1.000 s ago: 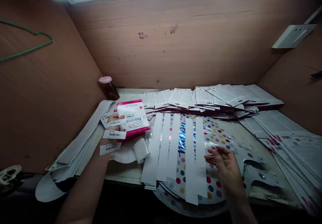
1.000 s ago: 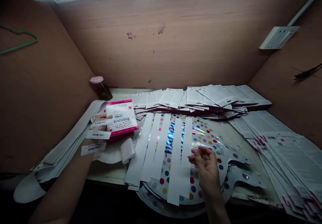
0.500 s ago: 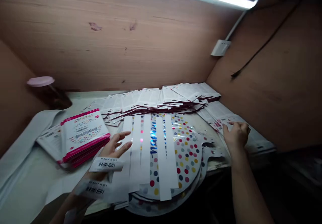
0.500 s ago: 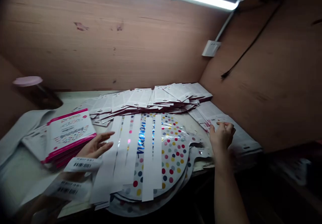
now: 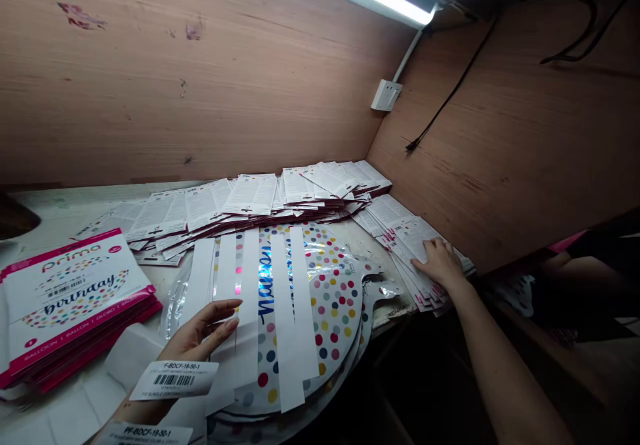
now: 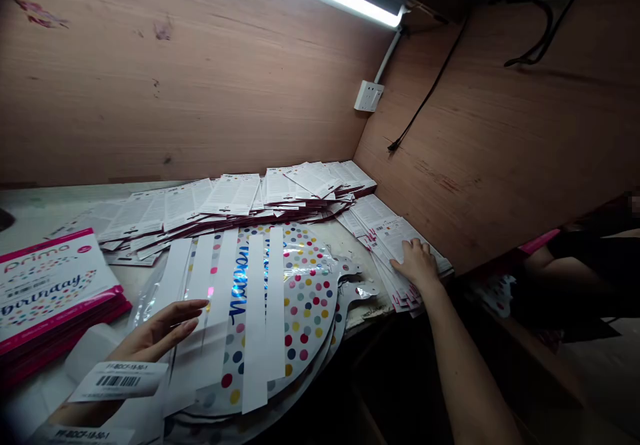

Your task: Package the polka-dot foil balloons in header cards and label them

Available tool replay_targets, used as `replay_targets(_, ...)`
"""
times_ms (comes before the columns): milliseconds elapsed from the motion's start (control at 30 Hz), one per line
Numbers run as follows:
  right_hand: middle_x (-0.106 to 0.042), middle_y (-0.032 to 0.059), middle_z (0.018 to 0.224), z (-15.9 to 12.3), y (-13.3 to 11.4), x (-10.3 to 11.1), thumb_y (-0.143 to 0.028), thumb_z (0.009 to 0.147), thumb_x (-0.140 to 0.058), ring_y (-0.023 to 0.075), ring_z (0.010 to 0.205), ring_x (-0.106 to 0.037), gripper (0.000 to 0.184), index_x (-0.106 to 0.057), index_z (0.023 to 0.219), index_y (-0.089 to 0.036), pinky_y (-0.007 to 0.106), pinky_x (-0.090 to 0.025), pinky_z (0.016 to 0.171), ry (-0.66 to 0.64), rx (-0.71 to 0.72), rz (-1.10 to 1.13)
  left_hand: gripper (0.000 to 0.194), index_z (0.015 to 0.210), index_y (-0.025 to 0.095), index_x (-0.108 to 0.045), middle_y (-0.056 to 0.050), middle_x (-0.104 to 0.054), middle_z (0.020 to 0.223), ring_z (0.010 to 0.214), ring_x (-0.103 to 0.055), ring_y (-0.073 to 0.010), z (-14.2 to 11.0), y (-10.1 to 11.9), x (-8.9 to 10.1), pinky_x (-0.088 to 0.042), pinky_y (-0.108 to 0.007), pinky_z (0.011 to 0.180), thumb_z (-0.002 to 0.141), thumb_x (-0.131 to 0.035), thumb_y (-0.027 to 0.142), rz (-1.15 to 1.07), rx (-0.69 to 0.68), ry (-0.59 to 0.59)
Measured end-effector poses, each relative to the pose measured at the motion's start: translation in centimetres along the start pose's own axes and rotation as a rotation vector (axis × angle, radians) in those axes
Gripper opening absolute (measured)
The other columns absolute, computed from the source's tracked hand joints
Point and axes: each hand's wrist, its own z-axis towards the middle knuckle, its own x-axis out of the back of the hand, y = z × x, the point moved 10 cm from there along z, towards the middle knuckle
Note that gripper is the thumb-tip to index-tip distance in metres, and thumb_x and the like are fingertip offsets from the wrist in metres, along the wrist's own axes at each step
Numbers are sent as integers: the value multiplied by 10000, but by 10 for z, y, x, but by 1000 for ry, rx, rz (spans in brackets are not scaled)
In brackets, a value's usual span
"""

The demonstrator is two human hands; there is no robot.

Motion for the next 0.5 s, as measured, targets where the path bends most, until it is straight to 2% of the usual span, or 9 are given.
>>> replay_targets(133, -567, 181, 1155, 0, -13, 6, -349, 829, -560, 321, 1057, -502, 386, -564, 1141, -122, 382, -429, 790, -14, 72, -78, 606, 1048, 261, -685, -103, -697, 1135, 1152, -613, -343, -1, 8, -4, -519, -482, 966, 664, -676, 730, -34, -1, 53)
replay_targets(300, -553, 215, 1196, 0, -24, 13, -222, 821, -527, 331, 1029, -518, 415, -523, 1214, -91, 396, -435, 758, 36, 67, -170, 575, 1027, 269, -692, -88, -709, 1107, 1101, -640, -326, -5, 15, -11, -509, -463, 976, 661, -700, 712, -73, -12, 27)
replay_targets(400, -500, 270, 1280, -6, -22, 21, -145, 871, -415, 372, 1049, -522, 458, -449, 1323, -82, 458, -438, 754, 87, 18, -222, 545, 1018, 276, -696, -77, -714, 1096, 1092, -644, -321, -6, 14, -11, -505, -460, 981, 668, -708, 695, -95, -11, 28)
replay_targets(500, -562, 282, 1194, -16, -15, 31, -78, 900, -301, 371, 991, -576, 417, -508, 1261, -64, 447, -453, 703, 84, -3, -244, 520, 1025, 275, -694, -70, -715, 1095, 1102, -640, -317, -3, 12, -16, -516, -452, 974, 691, -703, 674, -118, -15, 5)
